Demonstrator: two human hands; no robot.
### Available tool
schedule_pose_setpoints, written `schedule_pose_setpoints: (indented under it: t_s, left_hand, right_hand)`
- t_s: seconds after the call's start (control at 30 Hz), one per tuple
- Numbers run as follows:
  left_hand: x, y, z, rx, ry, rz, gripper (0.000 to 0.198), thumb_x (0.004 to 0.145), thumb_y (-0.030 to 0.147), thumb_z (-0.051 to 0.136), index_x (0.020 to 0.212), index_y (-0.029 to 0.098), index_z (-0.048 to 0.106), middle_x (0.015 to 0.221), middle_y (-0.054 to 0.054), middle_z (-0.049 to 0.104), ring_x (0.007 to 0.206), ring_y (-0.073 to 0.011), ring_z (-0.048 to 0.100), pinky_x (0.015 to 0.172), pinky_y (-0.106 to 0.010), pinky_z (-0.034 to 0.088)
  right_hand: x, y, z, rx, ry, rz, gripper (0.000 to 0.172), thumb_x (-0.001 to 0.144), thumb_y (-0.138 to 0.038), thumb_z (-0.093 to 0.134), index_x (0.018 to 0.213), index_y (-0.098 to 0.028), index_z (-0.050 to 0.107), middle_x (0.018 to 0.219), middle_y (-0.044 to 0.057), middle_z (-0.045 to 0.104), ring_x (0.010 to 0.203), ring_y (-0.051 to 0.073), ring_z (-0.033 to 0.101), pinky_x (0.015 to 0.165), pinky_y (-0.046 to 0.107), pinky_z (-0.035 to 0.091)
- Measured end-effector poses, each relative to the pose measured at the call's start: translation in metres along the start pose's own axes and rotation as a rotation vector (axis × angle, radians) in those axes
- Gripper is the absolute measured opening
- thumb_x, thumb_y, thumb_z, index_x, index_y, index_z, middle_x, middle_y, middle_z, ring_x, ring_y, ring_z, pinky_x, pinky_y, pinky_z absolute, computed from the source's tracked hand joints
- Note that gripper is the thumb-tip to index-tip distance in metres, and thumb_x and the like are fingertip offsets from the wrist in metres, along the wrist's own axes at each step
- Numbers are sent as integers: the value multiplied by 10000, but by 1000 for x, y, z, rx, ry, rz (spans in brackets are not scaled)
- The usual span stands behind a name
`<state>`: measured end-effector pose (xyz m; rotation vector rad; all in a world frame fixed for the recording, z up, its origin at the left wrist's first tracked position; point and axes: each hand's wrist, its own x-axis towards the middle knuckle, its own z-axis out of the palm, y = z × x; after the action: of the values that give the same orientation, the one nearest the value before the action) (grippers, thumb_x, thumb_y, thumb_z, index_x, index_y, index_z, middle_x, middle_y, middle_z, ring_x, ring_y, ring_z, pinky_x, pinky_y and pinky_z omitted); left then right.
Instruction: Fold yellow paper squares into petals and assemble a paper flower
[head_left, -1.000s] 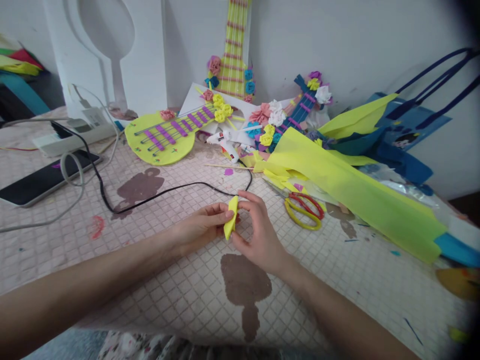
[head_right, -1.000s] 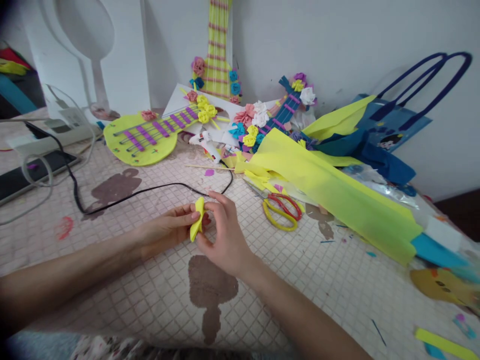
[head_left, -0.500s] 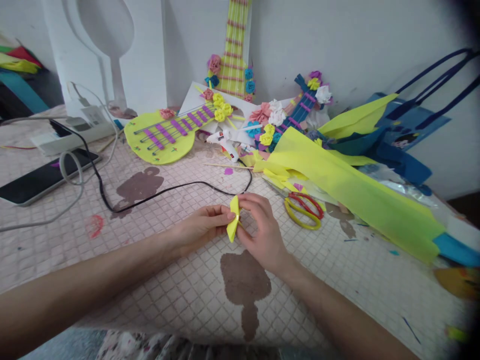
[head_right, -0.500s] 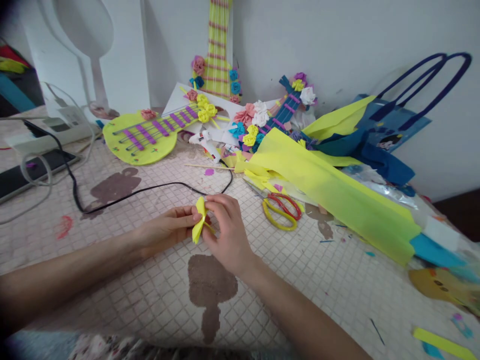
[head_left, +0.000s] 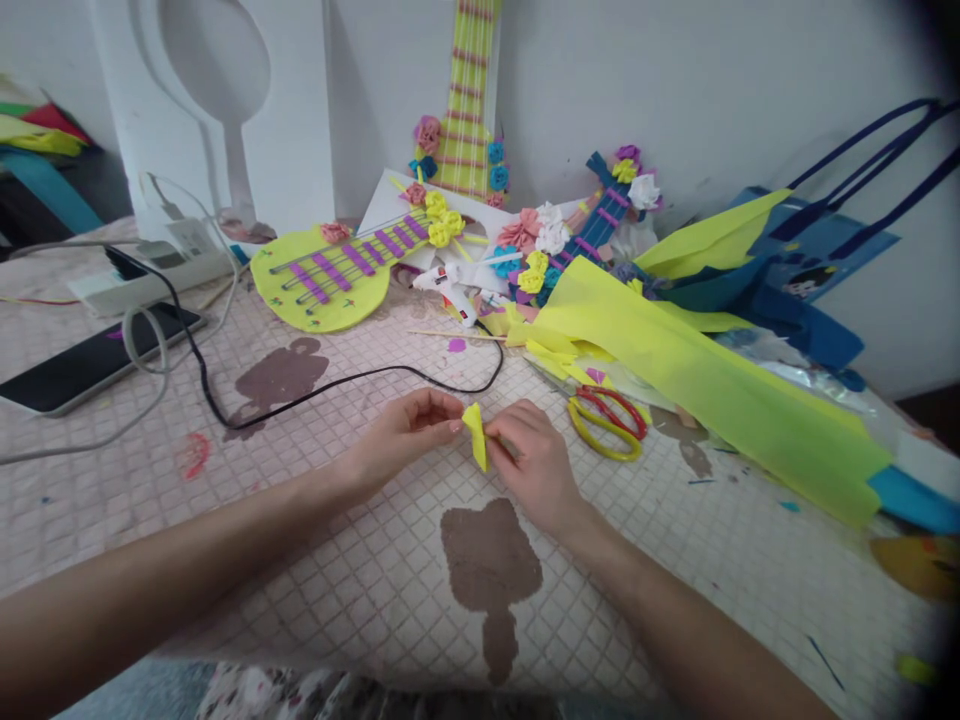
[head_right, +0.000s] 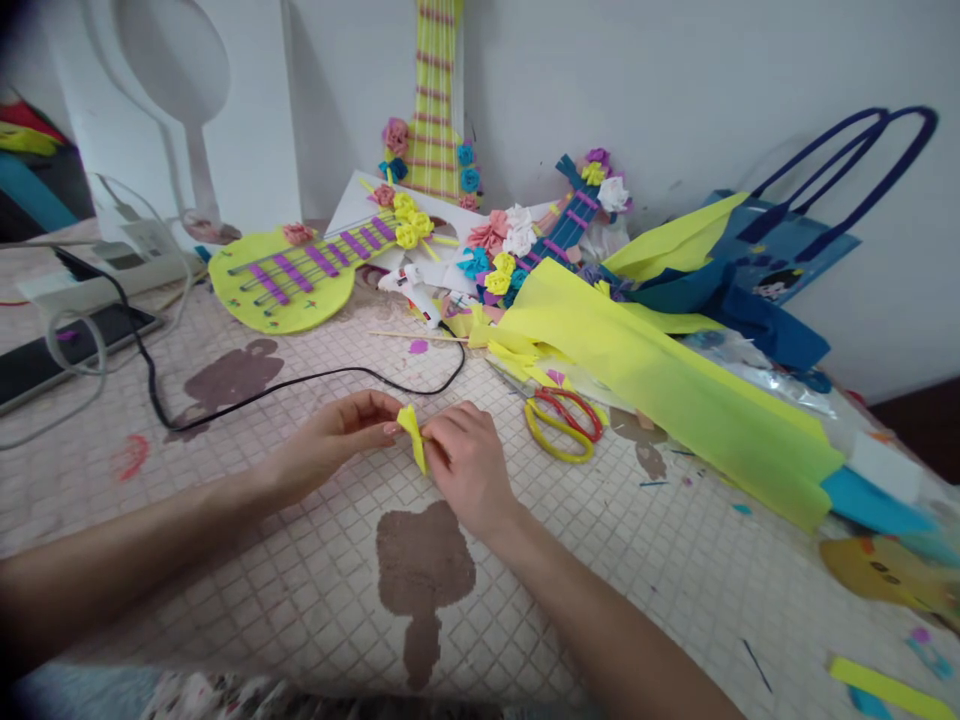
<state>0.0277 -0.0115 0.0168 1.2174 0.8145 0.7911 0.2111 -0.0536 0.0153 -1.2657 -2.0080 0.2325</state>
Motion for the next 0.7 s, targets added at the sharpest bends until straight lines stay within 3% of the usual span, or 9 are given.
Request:
schedule_pose_setpoints:
  t_s: [0.3,0.5,0.7]
  left_hand:
    - [-5,7,1,614,76,492,210,803,156,627,1009,188,601,1005,-58,607,943,-177,554,806,-289,451]
    - [-1,2,-5,823,40,697,285,826,87,557,1093,186,570,1079,-83,568,1037,-203,527,890,-348,441]
    - [1,1,-9,1097,76,866,90,863,138,553,948,166,554,934,-58,592,885,-184,536,784,-336,454]
  right_hand:
    - [-1,4,8,-35,-54,69,143,776,-80,560,726,-212,534,705,21,595,759,204,536,668,343,421]
    - [-4,2,12,-96,-128,26,156,802,-81,561,899,-199,595,838,52,658,847,224,552,756,372,426]
    - [-3,-1,9,-132,-137,26,102,816,-111,567,863,-191,609,849,54,654,879,222,532,772,358,421]
